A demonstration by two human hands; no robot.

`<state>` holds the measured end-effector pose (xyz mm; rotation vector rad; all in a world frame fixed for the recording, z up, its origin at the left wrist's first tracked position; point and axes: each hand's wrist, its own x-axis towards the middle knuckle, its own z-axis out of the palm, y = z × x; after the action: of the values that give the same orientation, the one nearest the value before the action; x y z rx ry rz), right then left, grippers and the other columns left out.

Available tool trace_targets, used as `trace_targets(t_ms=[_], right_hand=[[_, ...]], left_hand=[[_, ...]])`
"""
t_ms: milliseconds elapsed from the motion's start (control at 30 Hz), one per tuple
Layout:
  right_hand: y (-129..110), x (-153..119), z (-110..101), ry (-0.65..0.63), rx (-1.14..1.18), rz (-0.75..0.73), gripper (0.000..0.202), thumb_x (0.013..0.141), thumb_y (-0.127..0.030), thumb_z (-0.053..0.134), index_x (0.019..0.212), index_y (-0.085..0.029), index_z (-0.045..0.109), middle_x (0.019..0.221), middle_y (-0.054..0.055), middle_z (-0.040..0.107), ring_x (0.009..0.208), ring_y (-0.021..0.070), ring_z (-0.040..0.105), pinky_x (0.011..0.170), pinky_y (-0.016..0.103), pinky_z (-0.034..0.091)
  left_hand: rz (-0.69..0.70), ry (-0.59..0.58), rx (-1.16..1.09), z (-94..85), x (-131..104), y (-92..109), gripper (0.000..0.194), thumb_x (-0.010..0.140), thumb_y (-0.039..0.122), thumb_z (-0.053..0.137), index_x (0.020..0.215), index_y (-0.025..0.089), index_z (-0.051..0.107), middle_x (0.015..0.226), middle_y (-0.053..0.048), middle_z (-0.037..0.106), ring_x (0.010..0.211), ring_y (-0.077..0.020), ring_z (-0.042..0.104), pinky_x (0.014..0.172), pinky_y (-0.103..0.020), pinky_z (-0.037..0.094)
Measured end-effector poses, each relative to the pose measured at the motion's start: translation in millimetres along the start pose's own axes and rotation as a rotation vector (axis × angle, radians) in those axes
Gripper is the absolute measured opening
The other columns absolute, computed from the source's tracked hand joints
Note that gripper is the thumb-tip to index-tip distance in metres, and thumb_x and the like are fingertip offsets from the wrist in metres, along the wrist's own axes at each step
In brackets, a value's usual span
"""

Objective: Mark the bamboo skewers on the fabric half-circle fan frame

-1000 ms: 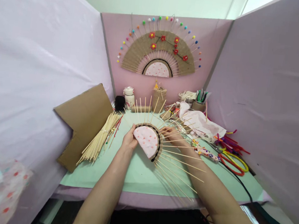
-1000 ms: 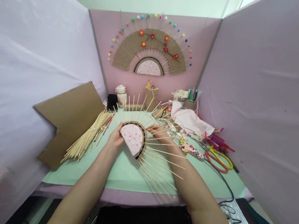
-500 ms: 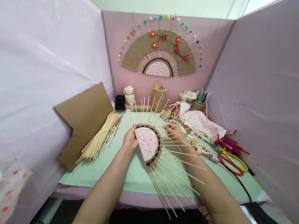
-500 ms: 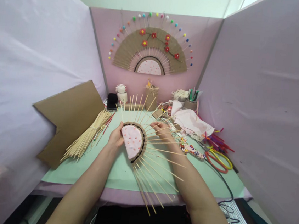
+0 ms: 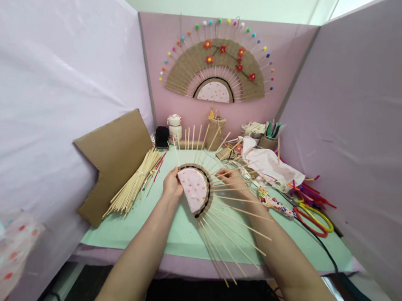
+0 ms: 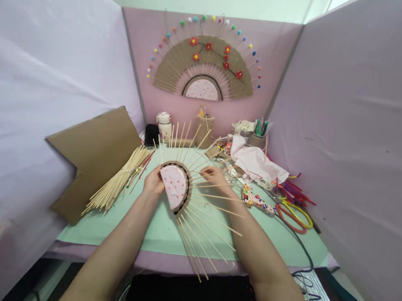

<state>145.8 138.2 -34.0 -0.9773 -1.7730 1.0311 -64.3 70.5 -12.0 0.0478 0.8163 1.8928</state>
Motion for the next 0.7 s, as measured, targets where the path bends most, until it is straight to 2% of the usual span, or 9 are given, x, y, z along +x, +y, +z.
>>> trace_targets(t_ms=[133,267,400,533,633,700], right_hand=[[-4.1,-4.8,-8.4,-0.061,-0.002,0.021,0.016,0.068,-0.033,0.069,0.074,-0.019,0.071,0.079,0.005,0.07,0.069,0.0178,0.061,0.068,0.032,0.048],[-8.8,-12.2,-29.4,-0.029,0.012,0.02,0.024,0.072,-0.033,0.068,0.092,-0.022,0.073,0.104,0.006,0.071,0.091,0.0222,0.064,0.086,0.039,0.049],[-8.3,-25.6,-38.5,0.036,0.018,0.035,0.022,0.074,-0.03,0.066,0.092,-0.022,0.074,0.104,0.008,0.072,0.096,0.0241,0.065,0.092,0.043,0.047],[-12.0,-46.5,-20.9,-0.004,0.042,0.065,0.028,0.067,-0.022,0.071,0.095,-0.022,0.074,0.101,0.008,0.073,0.094,0.0252,0.067,0.089,0.043,0.051],[-19.7,-56.2,9.7,-0.099,0.157,0.127,0.044,0.062,-0.022,0.078,0.105,-0.024,0.071,0.109,0.008,0.071,0.095,0.0247,0.067,0.088,0.043,0.053],[-25.5,-54.6,32.0,-0.065,0.347,0.14,0.045,0.06,-0.026,0.082,0.104,-0.024,0.07,0.111,0.007,0.07,0.098,0.0243,0.066,0.087,0.043,0.054]], left_hand=[[0.017,0.085,-0.046,-1.3,10.7,4.4,0.016,0.089,0.013,0.049,0.078,0.011,0.062,0.075,-0.007,0.066,0.078,-0.0158,0.065,0.078,-0.029,0.053],[0.054,0.135,-0.083,8.0,21.9,12.3,0.019,0.09,0.011,0.044,0.093,0.011,0.063,0.09,-0.01,0.068,0.093,-0.0172,0.064,0.083,-0.031,0.054],[0.09,0.152,-0.12,25.4,29.6,18.6,0.026,0.09,0.007,0.04,0.104,0.01,0.062,0.101,-0.011,0.067,0.1,-0.0171,0.064,0.086,-0.033,0.054],[0.133,0.181,-0.161,38.7,28.8,15.0,0.03,0.089,0.006,0.04,0.11,0.012,0.06,0.107,-0.011,0.066,0.103,-0.0164,0.063,0.085,-0.032,0.055],[0.148,0.189,-0.18,45.2,24.6,4.4,0.029,0.091,0.009,0.038,0.109,0.013,0.06,0.106,-0.01,0.066,0.102,-0.0163,0.064,0.083,-0.031,0.056],[0.147,0.176,-0.186,47.7,20.6,-4.7,0.027,0.093,0.011,0.037,0.104,0.013,0.062,0.101,-0.01,0.067,0.098,-0.016,0.065,0.08,-0.03,0.056]])
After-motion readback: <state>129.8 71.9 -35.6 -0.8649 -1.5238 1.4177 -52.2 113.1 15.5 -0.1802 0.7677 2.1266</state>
